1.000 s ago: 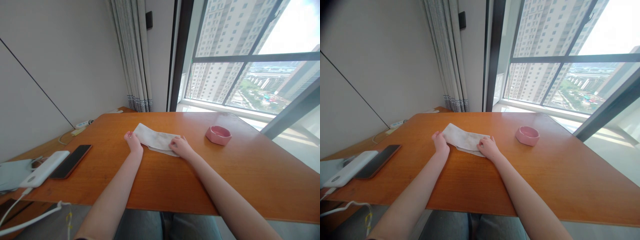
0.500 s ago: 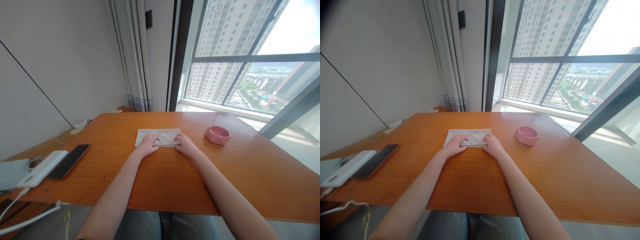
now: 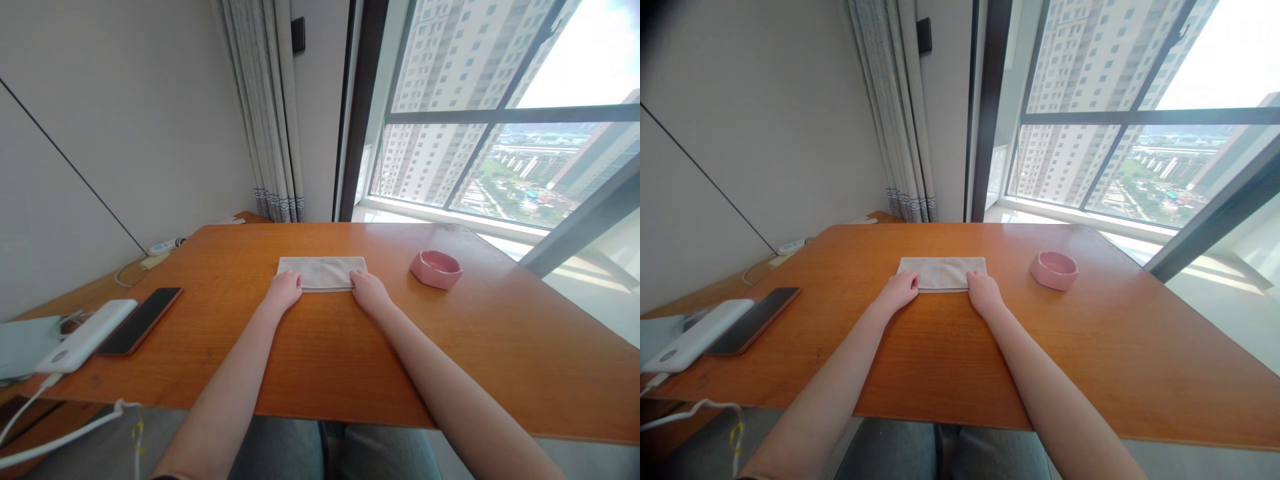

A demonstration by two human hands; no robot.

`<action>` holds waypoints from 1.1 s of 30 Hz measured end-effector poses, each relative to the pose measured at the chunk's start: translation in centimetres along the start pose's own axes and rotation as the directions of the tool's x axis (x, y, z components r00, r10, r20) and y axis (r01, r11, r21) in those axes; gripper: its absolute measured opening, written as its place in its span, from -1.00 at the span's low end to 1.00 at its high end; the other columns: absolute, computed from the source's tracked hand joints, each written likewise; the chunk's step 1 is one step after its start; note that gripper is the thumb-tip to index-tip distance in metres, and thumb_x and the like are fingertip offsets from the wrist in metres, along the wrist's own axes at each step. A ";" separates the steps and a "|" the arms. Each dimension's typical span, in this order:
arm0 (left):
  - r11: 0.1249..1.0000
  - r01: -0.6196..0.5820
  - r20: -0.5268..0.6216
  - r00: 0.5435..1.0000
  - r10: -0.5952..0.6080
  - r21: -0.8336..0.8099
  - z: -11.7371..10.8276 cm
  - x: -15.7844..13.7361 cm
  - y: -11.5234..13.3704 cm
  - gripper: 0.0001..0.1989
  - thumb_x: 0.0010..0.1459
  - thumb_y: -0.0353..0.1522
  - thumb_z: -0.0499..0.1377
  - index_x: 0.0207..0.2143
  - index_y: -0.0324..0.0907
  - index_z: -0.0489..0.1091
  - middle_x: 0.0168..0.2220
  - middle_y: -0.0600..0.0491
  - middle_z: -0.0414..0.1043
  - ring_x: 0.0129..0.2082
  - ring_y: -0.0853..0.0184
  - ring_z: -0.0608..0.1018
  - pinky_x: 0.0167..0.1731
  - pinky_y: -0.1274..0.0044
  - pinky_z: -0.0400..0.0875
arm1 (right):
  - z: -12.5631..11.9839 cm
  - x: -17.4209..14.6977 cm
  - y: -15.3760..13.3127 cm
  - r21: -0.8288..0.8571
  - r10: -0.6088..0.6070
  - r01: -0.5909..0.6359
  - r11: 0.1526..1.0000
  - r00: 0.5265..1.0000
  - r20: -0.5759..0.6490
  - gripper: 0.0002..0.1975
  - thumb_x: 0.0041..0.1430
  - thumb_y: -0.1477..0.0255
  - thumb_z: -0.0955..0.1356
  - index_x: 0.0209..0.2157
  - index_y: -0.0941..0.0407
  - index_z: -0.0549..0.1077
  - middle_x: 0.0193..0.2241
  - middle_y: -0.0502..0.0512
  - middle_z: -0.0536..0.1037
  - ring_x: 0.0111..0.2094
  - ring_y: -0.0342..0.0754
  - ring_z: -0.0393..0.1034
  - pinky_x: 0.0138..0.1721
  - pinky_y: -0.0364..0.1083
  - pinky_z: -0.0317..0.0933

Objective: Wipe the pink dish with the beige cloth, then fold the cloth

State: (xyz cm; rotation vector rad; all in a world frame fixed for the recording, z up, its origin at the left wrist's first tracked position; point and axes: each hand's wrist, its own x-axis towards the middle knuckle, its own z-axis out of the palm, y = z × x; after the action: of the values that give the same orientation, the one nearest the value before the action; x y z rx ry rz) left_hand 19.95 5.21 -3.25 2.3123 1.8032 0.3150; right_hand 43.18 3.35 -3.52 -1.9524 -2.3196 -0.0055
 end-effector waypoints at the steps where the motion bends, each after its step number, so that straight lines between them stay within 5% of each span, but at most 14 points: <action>1: 1.000 0.019 0.017 1.000 -0.019 -0.005 0.0 0.0 -0.1 -0.88 -0.02 -0.50 0.02 -0.44 -0.14 0.29 -0.33 0.00 0.42 -0.32 0.25 0.44 -0.33 0.47 0.24 | 0.0 0.0 0.0 0.006 0.008 -0.008 1.000 1.000 0.008 -0.76 0.08 0.66 0.17 -0.30 0.13 0.37 -0.26 0.15 0.48 -0.26 -0.04 0.36 -0.34 -0.12 0.02; 9: 0.996 0.088 0.113 0.990 -0.085 -0.023 -0.3 -0.2 0.2 -0.97 0.00 -0.41 0.07 -0.46 -0.12 0.28 -0.35 0.05 0.47 -0.37 0.27 0.46 -0.40 0.50 0.23 | -0.8 -0.5 1.0 0.145 0.010 -0.025 0.989 0.995 0.104 -0.89 0.15 0.38 0.26 -0.33 0.11 0.38 -0.32 0.11 0.51 -0.34 -0.07 0.37 -0.41 -0.16 0.03; 12: 0.991 0.135 0.153 0.980 -0.130 -0.023 -0.6 -0.3 0.6 -0.80 0.08 -0.22 0.06 -0.50 -0.13 0.29 -0.40 0.03 0.47 -0.37 0.23 0.48 -0.32 0.45 0.26 | -1.4 -0.6 1.0 0.187 0.049 -0.073 0.980 0.991 0.128 -0.59 0.25 0.11 0.15 -0.40 0.11 0.41 -0.39 0.12 0.53 -0.36 -0.04 0.38 -0.40 -0.14 0.05; 15: 0.990 0.137 0.086 0.987 -0.133 -0.040 -0.4 -0.1 1.0 -0.58 0.19 -0.07 -0.09 -0.52 -0.14 0.30 -0.47 -0.01 0.45 -0.38 0.20 0.49 -0.29 0.41 0.29 | -1.6 -0.6 0.6 0.131 0.144 -0.159 0.979 0.983 0.114 -0.43 0.31 0.13 0.01 -0.43 0.14 0.45 -0.38 0.22 0.54 -0.32 0.01 0.40 -0.33 -0.09 0.09; 19: 0.999 -0.020 -0.216 0.976 0.010 -0.042 1.0 0.8 1.4 -0.71 0.22 -0.22 -0.06 -0.24 -0.17 0.37 -0.16 -0.09 0.47 -0.12 0.19 0.48 -0.12 0.40 0.29 | -1.0 -0.2 -0.7 0.084 0.121 -0.109 0.990 0.981 -0.151 -0.60 0.31 0.25 0.10 -0.19 0.15 0.46 -0.18 0.25 0.52 -0.10 0.06 0.35 -0.05 -0.02 0.07; 21: 0.995 -0.098 -0.270 0.959 0.090 -0.016 1.9 1.4 1.7 -0.67 0.24 -0.26 -0.06 -0.06 -0.20 0.33 0.08 -0.14 0.34 0.10 0.16 0.35 0.07 0.35 0.19 | -0.2 0.1 -1.5 0.102 0.041 -0.018 0.995 0.973 -0.226 -0.58 0.30 0.23 0.12 0.02 0.14 0.37 0.04 0.24 0.41 0.08 0.07 0.22 0.11 0.01 -0.05; 25: 0.986 -0.169 -0.150 0.975 0.165 -0.013 3.6 2.1 1.9 -0.53 0.28 -0.22 -0.12 0.19 -0.15 0.16 0.29 -0.10 0.06 0.30 0.13 0.06 0.24 0.17 -0.17 | 1.6 0.8 -2.7 0.132 -0.018 0.023 0.991 0.999 -0.040 -0.42 0.31 0.13 0.05 0.26 0.11 0.10 0.31 0.15 0.04 0.31 0.13 -0.16 0.25 0.12 -0.30; 29: 1.000 -0.014 -0.037 0.999 0.014 -0.011 3.7 2.2 1.0 -0.47 0.26 -0.13 -0.13 0.21 -0.11 0.14 0.31 -0.11 0.00 0.31 0.08 0.04 0.23 0.11 -0.21 | 2.3 1.1 -2.3 0.100 0.059 -0.071 0.992 0.991 0.117 -0.36 0.30 0.08 0.02 0.29 0.12 0.02 0.33 0.20 -0.09 0.33 0.15 -0.25 0.26 0.11 -0.34; 33: 0.976 0.216 -0.080 0.974 -0.213 0.028 2.4 1.7 -0.4 -0.45 0.23 -0.10 -0.13 0.18 -0.14 0.18 0.30 -0.21 0.00 0.29 -0.02 0.06 0.18 0.05 -0.10 | 2.1 1.0 -1.5 0.078 0.231 -0.241 0.967 0.965 0.123 -0.33 0.28 0.06 0.02 0.30 0.12 -0.01 0.33 0.30 -0.11 0.33 0.17 -0.28 0.25 0.12 -0.33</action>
State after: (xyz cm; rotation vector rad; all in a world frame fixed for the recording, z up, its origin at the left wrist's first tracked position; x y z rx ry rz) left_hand 20.71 6.93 -5.57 2.1287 2.0905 0.3431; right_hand 41.33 4.27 -5.43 -2.2205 -2.0912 0.2344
